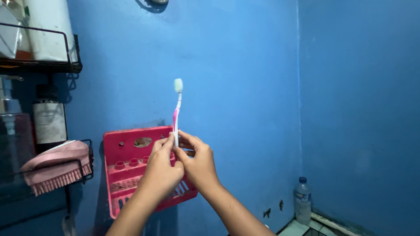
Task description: The person washes several bathroom items one by one in a large grey basin. They rinse toothbrushes, a toothpaste tube, a sponge, and a small white cap, then place each item back into a red wall-mounted holder.
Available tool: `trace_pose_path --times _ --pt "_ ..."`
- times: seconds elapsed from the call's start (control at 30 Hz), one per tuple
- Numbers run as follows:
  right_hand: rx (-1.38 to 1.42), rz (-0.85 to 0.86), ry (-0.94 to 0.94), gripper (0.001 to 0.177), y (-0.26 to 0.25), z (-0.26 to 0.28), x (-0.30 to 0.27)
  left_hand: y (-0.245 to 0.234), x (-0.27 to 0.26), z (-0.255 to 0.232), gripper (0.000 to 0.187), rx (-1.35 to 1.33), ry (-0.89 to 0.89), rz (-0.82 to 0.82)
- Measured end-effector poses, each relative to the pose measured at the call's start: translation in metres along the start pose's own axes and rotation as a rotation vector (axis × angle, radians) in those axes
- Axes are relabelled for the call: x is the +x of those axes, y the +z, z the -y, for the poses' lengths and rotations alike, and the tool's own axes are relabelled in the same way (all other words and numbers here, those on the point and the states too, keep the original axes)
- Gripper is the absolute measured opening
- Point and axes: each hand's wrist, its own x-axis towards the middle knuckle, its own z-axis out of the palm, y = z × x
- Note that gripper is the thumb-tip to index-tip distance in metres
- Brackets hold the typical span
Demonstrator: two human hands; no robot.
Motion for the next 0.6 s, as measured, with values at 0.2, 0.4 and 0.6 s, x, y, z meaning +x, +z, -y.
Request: trace_pose_path --times 0.2,0.4,0.6 --pt "-0.001 -0.04 0.094 0.033 -0.01 0.024 -0.014 0.003 -0.017 -0.018 0.061 -0.057 -0.213 0.042" --pt "-0.001 -0.009 0.177 0.033 -0.024 0.038 -0.036 -0.006 -0.032 -0.037 0.046 -0.162 -0.242 0.018" --pt "0.038 0.007 0.107 0.03 -0.037 0.049 -0.063 -0.006 -0.048 -0.056 0.041 -0.113 -0.323 -0.009"
